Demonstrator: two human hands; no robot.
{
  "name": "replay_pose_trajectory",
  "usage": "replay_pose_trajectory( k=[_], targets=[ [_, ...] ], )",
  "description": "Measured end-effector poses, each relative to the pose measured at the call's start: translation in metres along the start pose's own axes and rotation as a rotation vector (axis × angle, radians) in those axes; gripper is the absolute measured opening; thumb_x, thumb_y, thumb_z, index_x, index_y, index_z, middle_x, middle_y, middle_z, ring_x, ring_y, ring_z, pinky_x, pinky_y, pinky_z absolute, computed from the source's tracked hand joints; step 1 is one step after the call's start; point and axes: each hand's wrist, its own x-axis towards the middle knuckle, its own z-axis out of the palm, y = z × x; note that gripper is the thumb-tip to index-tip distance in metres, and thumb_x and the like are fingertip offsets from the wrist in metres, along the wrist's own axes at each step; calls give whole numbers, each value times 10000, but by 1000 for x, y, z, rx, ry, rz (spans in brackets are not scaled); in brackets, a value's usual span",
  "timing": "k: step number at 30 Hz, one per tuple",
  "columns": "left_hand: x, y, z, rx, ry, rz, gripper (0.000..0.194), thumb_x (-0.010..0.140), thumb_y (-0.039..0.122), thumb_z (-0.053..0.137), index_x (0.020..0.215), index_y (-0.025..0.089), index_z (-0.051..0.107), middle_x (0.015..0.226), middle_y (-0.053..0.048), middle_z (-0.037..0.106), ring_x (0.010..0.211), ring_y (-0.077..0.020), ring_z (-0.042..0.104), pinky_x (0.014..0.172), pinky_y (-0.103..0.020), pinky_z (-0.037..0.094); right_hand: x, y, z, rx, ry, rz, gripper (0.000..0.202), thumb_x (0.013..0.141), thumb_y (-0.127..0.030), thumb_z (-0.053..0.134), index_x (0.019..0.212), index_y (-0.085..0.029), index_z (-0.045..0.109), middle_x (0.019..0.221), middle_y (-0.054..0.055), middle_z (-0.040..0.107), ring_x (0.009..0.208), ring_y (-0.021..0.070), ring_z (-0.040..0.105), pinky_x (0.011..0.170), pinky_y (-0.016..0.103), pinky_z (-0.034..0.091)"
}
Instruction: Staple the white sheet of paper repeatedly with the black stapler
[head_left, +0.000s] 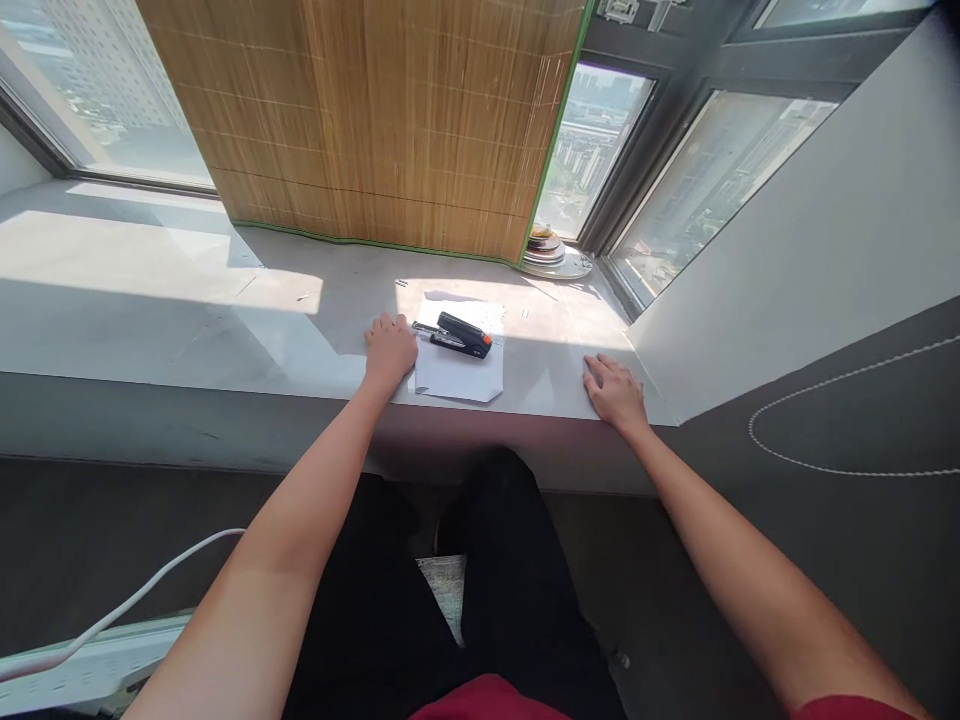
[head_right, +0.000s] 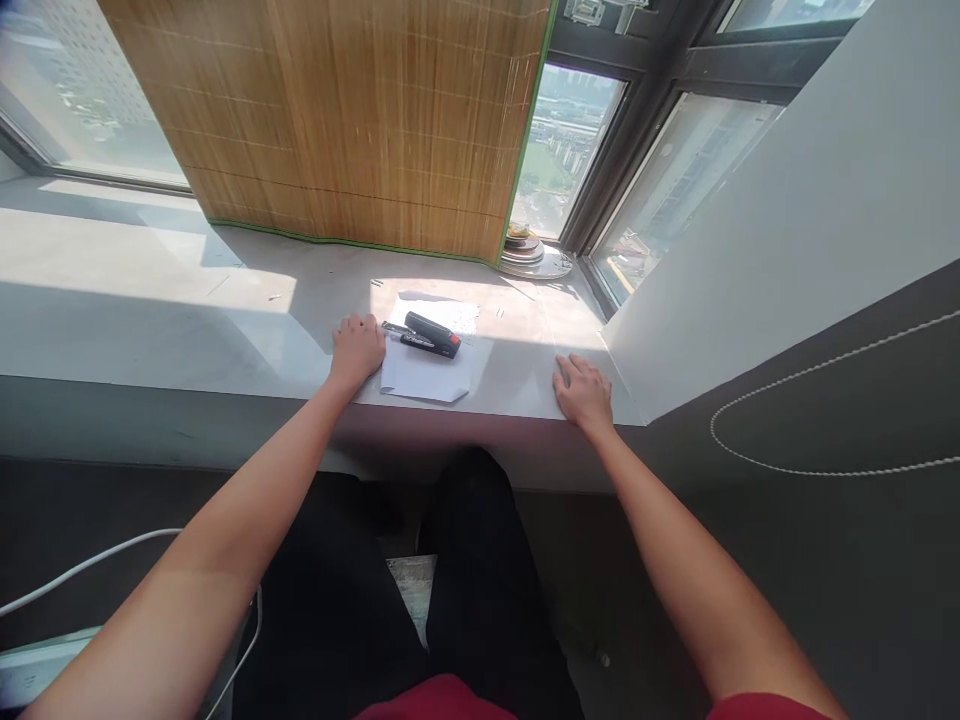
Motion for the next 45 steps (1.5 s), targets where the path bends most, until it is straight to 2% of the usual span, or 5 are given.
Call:
replay_pose_trajectory(
  k=[10, 29, 33, 37, 45],
  targets=[
    [0, -2, -1, 15, -1, 6, 351, 1093, 263, 330, 1259, 167, 624, 1323, -270, 647, 1255, -420, 591, 1006, -513, 469, 0, -2, 1, 3, -17, 2, 574, 1089, -473, 346, 1561, -285, 612, 1702, 82, 521, 1562, 330, 463, 1295, 624, 337],
    [-1, -15, 9, 29, 123, 77, 297, 1089, 185, 356, 1157, 129, 639, 1198, -259, 651, 1118, -393, 629, 905, -460, 515, -5, -4, 5, -106, -159, 6, 641, 1133, -406, 210, 1743, -270, 351, 1831, 57, 282, 1694, 307, 269, 1349, 654, 258],
    [5, -19, 11, -181, 199, 270, 308, 1055, 110, 389, 1215, 150, 649, 1283, -222, 660, 1195, -346, 634, 1006, -451, 516, -4, -4, 7, -85, -146, 13, 632, 1133, -409, 222, 1735, -285, 365, 1826, 47, 298, 1693, 303, 269, 1347, 655, 256],
    [10, -20, 12, -351, 96, 528, 301, 1058, 189, 495, 1315, 201, 652, 1393, -148, 679, 1315, -299, 621, 1118, -440, 501, -2, -4, 3, -71, -116, 9, 616, 1128, -428, 256, 1702, -293, 435, 1803, 48, 359, 1671, 294, 320, 1347, 623, 277],
    [-4, -15, 1, -192, 42, 514, 295, 964, 299, 714, 1247, 218, 689, 1285, -144, 692, 1278, -359, 638, 1069, -500, 512, -3, 0, 3, -66, -83, -12, 604, 1130, -430, 267, 1679, -287, 474, 1783, 50, 402, 1644, 287, 368, 1345, 573, 285]
  ],
)
